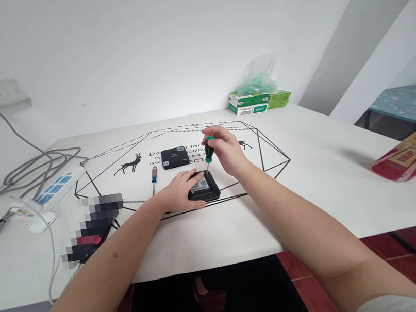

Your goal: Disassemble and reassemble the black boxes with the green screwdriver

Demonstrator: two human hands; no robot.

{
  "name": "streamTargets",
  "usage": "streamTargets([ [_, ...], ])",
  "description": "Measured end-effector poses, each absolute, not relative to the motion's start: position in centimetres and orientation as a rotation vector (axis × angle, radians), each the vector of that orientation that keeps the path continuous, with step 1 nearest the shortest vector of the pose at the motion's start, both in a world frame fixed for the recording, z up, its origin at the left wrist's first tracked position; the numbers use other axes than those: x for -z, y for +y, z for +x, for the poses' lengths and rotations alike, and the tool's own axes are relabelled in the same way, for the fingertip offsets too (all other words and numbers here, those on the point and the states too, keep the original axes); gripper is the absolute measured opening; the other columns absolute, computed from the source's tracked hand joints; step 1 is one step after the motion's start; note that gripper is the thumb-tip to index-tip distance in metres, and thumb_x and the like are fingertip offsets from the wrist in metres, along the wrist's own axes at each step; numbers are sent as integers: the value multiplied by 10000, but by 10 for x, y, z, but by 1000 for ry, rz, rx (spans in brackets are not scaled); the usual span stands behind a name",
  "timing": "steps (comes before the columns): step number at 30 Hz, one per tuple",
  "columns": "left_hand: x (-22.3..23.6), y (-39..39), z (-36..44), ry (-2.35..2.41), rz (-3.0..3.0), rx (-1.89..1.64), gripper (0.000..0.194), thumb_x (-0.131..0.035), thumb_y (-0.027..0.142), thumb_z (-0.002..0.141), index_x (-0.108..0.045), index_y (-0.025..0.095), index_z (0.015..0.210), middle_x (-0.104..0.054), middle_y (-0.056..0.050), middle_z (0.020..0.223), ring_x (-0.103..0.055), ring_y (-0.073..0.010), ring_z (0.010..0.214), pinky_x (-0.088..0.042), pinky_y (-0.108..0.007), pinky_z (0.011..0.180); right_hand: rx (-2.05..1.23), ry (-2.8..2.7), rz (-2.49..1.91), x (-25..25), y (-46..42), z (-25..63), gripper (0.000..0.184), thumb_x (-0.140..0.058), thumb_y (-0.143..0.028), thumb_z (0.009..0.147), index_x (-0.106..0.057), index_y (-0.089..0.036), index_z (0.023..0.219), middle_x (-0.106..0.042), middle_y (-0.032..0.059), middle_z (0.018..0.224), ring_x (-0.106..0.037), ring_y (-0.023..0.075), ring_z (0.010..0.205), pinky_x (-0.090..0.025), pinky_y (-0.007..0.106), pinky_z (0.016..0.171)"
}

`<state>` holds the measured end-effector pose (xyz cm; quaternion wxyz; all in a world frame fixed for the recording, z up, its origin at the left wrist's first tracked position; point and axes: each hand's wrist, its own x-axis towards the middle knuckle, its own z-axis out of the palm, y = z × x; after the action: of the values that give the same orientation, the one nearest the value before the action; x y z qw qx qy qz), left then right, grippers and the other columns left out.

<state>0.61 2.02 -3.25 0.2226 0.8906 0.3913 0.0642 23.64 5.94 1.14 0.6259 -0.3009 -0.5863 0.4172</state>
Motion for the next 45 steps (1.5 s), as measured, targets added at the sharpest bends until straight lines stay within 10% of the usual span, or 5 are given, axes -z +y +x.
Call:
streamTargets([
  [12, 32, 21, 6, 1093, 2469, -157, 1090, -747, 734, 911, -295, 280, 1792, -152, -134, 1877, -141, -463, 1711, -217, -646, 1364, -960, -1316, -653, -12, 56, 231, 322, -901, -445, 736, -669, -270, 874, -627, -20, 853, -556, 165, 800, -491, 326, 715],
  [22, 35, 22, 5, 1080, 2476, -198, 1067, -758, 722, 910, -328, 283, 1782, -180, -139, 1870, -187, -481, 1696, -250, -655, 1350, -1089, -1262, -644, -13, 57, 235, 174, -663, -344, 804, -726, -271, 948, -743, 26, 928, -690, 236, 956, -548, 390, 798],
  [29, 38, 24, 3, 1068, 2481, -195, 1084, -741, 750, 913, -301, 291, 1791, -177, -129, 1872, -164, -466, 1702, -235, -643, 1357, -938, -1338, -680, -11, 57, 230, 301, -916, -437, 726, -730, -275, 897, -655, 0, 902, -569, 175, 820, -503, 338, 692],
  [40, 36, 23, 5, 1090, 2469, -179, 1079, -749, 739, 904, -310, 301, 1787, -189, -126, 1870, -166, -465, 1705, -253, -652, 1351, -1052, -1247, -627, -10, 58, 234, 169, -655, -358, 848, -744, -279, 967, -759, 38, 978, -702, 240, 1005, -574, 408, 861],
  [45, 36, 23, 5, 1079, 2472, -193, 1082, -761, 728, 902, -316, 290, 1787, -191, -130, 1869, -169, -466, 1705, -239, -648, 1360, -908, -1338, -688, -8, 58, 231, 278, -864, -480, 800, -725, -282, 936, -648, 2, 936, -590, 168, 802, -534, 341, 695],
])
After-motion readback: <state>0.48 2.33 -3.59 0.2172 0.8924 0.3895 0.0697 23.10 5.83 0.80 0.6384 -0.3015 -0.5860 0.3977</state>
